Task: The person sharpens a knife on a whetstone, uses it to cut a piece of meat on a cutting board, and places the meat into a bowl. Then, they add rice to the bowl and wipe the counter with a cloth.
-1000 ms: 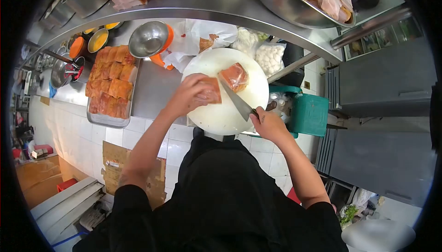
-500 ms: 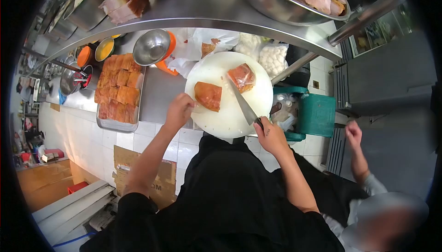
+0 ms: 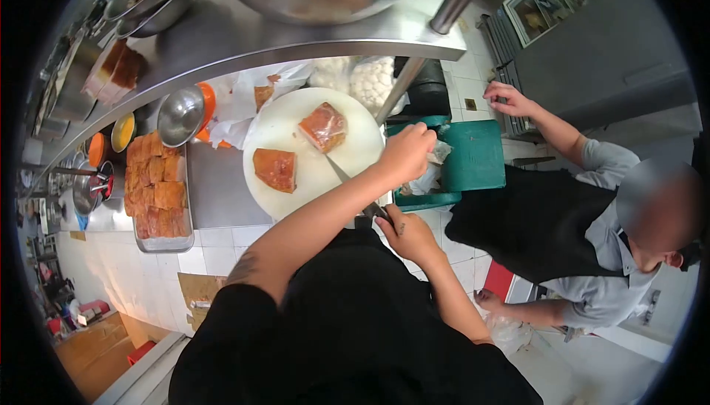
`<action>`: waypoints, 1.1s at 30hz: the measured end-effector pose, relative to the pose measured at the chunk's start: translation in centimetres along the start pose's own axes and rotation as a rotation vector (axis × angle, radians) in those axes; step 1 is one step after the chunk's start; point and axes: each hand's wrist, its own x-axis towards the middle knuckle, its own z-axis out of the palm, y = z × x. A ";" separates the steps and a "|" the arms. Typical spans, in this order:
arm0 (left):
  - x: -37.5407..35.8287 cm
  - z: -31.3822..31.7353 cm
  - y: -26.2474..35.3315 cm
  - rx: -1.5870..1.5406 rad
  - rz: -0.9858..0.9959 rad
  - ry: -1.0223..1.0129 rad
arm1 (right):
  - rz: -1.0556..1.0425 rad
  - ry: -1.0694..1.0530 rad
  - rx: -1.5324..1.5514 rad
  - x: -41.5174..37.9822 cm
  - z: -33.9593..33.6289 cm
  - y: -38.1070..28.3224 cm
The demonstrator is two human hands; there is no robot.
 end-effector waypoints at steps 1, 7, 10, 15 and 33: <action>1.3 3.8 -1.2 0.102 -0.041 -0.116 | 0.003 -0.002 0.013 -0.1 0.1 0.1; -0.6 3.5 1.4 -0.104 0.114 -0.285 | -0.024 0.009 0.085 -0.3 -0.1 1.6; -6.4 -8.3 0.6 -0.456 -0.002 -0.069 | -0.033 -0.014 0.084 -0.8 -1.0 1.6; -16.9 -21.4 -7.4 0.399 -0.053 -0.100 | -0.011 -0.079 0.155 -1.0 -3.2 0.8; -22.6 -16.9 -7.5 0.261 -0.562 0.021 | -0.119 -0.147 -0.171 7.1 0.1 -3.8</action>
